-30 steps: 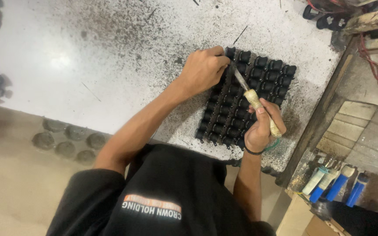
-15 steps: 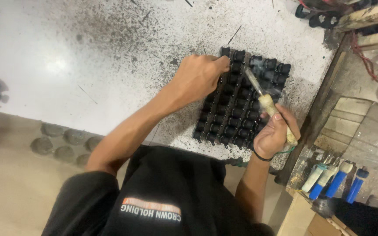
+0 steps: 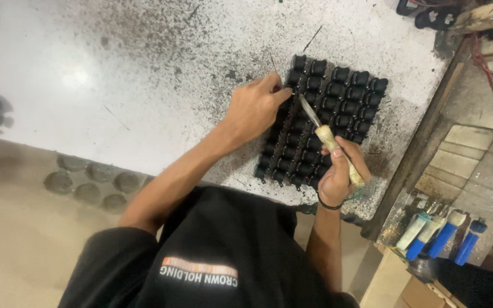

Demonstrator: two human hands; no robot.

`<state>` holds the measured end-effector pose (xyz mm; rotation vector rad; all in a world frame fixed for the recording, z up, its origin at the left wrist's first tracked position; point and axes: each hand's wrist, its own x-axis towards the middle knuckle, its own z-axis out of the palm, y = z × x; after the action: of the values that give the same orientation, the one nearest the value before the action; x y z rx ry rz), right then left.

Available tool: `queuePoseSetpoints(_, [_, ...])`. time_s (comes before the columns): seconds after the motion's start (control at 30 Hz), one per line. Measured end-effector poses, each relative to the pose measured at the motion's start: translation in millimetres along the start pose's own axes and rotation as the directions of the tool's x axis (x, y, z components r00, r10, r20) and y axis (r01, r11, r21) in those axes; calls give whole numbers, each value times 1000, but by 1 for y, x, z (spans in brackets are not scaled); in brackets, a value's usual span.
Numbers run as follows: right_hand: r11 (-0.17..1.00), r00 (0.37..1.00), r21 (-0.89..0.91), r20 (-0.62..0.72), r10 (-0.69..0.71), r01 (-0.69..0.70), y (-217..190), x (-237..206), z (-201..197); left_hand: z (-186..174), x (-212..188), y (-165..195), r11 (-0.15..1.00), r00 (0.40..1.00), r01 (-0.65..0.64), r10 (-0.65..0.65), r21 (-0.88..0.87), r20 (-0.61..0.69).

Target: The person solders small black plastic components arranged in a grid on a workbench, holding each component steady with one hand while applying a heated soldering iron to its terminal with the other, working through the components one at a time and occasionally reaching for solder wire.

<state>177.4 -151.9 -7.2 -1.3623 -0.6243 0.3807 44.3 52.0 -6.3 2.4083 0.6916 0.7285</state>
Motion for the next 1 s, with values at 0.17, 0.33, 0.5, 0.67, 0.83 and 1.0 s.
queuePoseSetpoints(0.17, [1000, 999, -17, 40, -1, 2, -4, 1, 3, 3, 9, -6, 999, 996, -13, 16, -37, 91])
queuePoseSetpoints(0.33, [1000, 999, -27, 47, 14, -13, -7, 2, 3, 6, 25, -6, 996, 984, -88, 82, 30, 155])
queuePoseSetpoints(0.5, [1000, 999, -27, 37, 9, -8, -5, 3, 3, 7, 19, -1, 998, 992, -66, 67, -15, 111])
queuePoseSetpoints(0.67, [999, 999, -16, 15, 30, -30, -4, 3, 3, 12, 21, -3, 1000, 989, -10, 11, -10, 151])
queuePoseSetpoints(0.83, [999, 999, -21, 15, 34, -34, -4, 3, 0, 14, 27, -8, 1000, 984, 1, 4, -28, 178])
queuePoseSetpoints(1.0, [1000, 999, 16, -41, 24, -23, 0, 1, -3, 2, 18, -8, 984, 996, -10, 26, -179, 89])
